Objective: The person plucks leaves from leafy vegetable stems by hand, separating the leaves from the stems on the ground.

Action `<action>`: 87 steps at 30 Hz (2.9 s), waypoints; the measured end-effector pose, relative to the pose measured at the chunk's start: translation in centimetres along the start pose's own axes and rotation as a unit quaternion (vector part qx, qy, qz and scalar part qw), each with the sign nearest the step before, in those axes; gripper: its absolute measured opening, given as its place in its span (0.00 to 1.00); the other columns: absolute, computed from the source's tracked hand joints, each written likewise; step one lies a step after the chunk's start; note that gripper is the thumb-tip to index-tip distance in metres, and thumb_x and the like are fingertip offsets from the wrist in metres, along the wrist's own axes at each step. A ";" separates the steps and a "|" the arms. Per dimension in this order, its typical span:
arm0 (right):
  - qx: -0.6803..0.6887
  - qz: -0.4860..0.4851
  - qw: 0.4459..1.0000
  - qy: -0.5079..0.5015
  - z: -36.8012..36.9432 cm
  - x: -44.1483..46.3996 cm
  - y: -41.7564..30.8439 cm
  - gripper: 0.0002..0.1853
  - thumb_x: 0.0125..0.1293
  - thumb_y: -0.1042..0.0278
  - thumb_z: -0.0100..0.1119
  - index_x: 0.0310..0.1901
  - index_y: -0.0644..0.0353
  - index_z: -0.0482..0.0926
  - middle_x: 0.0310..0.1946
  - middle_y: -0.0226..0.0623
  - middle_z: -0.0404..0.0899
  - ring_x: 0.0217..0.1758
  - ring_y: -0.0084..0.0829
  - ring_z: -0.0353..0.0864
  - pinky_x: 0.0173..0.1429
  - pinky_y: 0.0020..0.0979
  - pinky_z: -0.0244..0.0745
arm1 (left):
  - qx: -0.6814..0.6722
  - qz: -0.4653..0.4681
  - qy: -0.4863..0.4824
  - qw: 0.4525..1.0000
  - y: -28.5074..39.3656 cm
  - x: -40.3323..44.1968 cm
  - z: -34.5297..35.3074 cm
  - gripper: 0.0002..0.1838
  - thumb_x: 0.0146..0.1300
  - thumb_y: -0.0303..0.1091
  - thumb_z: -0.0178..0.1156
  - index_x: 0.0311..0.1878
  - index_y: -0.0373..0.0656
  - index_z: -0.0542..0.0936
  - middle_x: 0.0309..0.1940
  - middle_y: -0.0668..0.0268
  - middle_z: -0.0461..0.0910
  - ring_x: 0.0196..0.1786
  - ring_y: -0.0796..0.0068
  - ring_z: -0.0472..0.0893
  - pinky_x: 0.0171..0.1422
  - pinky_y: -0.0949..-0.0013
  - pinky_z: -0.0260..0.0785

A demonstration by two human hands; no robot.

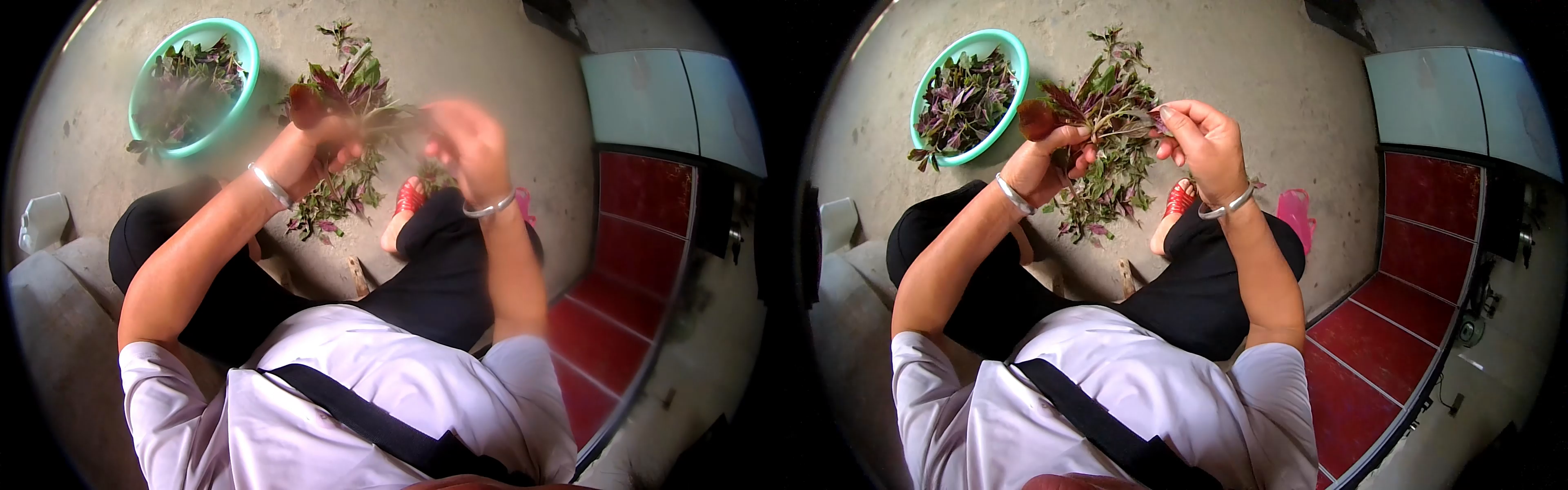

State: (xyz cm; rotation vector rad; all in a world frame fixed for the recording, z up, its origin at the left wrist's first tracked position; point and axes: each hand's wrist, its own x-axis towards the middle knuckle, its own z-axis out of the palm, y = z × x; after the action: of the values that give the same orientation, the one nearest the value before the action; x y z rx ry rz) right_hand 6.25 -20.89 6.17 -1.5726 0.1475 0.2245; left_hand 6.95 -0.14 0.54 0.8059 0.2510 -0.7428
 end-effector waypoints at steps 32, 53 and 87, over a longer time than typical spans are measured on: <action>0.114 0.012 0.993 -0.029 -0.4 0.0 -0.3 0.09 0.62 0.73 0.52 0.44 0.64 0.72 0.26 0.33 0.76 0.22 0.16 0.71 0.27 0.16 0.67 | 0.127 0.058 0.002 0.990 -0.4 0.5 -0.6 0.09 0.54 0.38 0.54 0.24 0.44 0.72 0.20 0.73 0.69 0.24 0.83 0.65 0.28 0.78 0.53; 0.077 0.014 0.996 -0.050 2.2 -0.5 2.7 0.07 0.60 0.73 0.55 0.40 0.62 0.74 0.29 0.27 0.75 0.25 0.14 0.71 0.26 0.15 0.63 | -0.003 -0.033 -0.029 0.999 -0.9 0.5 -0.6 0.09 0.59 0.35 0.51 0.33 0.39 0.73 0.22 0.69 0.74 0.24 0.82 0.71 0.29 0.80 0.63; -0.020 -0.020 0.998 -0.053 3.5 -0.6 2.1 0.10 0.59 0.71 0.58 0.39 0.68 0.75 0.29 0.35 0.78 0.29 0.20 0.77 0.35 0.21 0.72 | 0.224 0.059 -0.077 0.970 -1.0 0.1 0.3 0.12 0.60 0.38 0.56 0.43 0.42 0.76 0.26 0.73 0.73 0.27 0.87 0.66 0.29 0.82 0.58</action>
State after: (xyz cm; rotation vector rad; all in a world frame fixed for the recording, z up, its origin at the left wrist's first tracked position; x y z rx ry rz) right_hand 4.98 -17.44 4.23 -1.5988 0.0286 0.2803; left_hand 6.31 -0.86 0.10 1.1743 -0.1113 -0.7559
